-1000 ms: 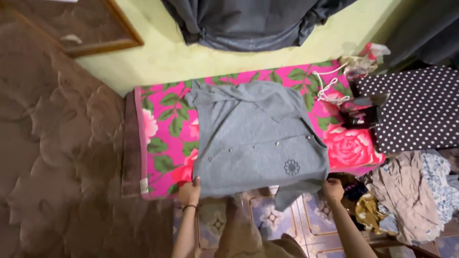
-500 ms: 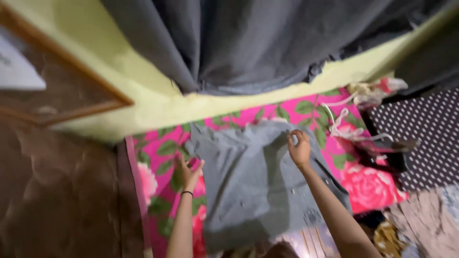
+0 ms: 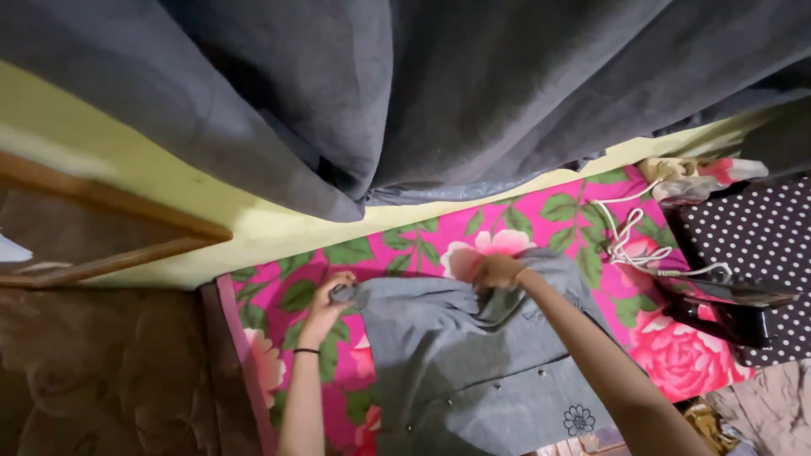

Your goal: Ironing and folding a grey garment on a floral-covered surface.

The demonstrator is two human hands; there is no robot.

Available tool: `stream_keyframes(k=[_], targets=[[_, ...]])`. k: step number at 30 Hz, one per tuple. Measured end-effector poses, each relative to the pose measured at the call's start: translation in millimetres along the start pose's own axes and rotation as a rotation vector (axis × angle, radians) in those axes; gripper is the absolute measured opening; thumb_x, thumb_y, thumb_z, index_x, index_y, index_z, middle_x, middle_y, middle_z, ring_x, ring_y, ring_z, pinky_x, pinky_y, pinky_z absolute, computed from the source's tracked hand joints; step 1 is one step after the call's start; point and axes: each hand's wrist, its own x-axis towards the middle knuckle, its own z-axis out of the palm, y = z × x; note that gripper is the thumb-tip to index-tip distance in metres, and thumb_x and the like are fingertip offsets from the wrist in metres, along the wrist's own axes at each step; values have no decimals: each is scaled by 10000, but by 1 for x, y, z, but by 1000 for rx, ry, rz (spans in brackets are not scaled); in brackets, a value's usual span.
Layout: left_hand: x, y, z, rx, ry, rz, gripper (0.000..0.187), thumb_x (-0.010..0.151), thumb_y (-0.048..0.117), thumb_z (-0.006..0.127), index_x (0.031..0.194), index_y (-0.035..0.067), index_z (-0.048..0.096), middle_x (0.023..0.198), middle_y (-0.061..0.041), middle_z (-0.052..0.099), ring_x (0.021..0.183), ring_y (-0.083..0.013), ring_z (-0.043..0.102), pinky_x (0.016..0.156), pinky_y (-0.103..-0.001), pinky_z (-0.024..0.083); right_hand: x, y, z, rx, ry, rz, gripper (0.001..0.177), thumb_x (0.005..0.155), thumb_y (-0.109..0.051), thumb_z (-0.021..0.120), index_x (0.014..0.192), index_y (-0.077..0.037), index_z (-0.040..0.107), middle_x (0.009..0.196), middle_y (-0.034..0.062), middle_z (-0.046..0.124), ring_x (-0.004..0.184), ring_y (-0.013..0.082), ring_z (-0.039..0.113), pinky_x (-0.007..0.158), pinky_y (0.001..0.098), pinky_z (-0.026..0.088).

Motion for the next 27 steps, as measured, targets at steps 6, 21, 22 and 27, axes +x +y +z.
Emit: stream_keyframes(k=[6, 21, 22, 27], targets=[[-31, 8, 3, 3, 36, -62, 491, 726, -145, 720, 1169, 48, 636, 1215, -64, 666, 1154, -166, 620, 998, -304, 483, -56, 13, -44, 311, 630, 297, 184, 886, -257, 704, 1034, -215, 806, 842, 120, 763, 737, 279, 740, 681, 401, 570], [-68, 219, 173, 631, 330, 308, 448, 690, 82, 847, 1071, 74, 613, 1174, -138, 608, 1082, -336, 621, 865, -410, 509, -96, -234, -3, 743, 845, -70, 367, 734, 64, 747, 1096, 1, 732, 1077, 132, 749, 997, 271, 720, 875, 327, 552], [-69, 219, 176, 630, 324, 313, 448, 690, 82, 847, 1071, 74, 613, 1174, -138, 608, 1082, -336, 621, 865, -410, 509, -97, -234, -2, 742, 853, -67, 367, 734, 64, 747, 1096, 1, 732, 1077, 132, 749, 997, 271, 720, 875, 327, 552], [-84, 189, 195, 690, 314, 225, 343, 758, 101, 788, 1067, 53, 647, 1065, -113, 658, 1060, -355, 611, 927, -461, 487, -108, -237, 14, 671, 1046, -103, 334, 690, 76, 751, 1019, 31, 711, 1127, 140, 739, 1037, 274, 714, 872, 348, 554]])
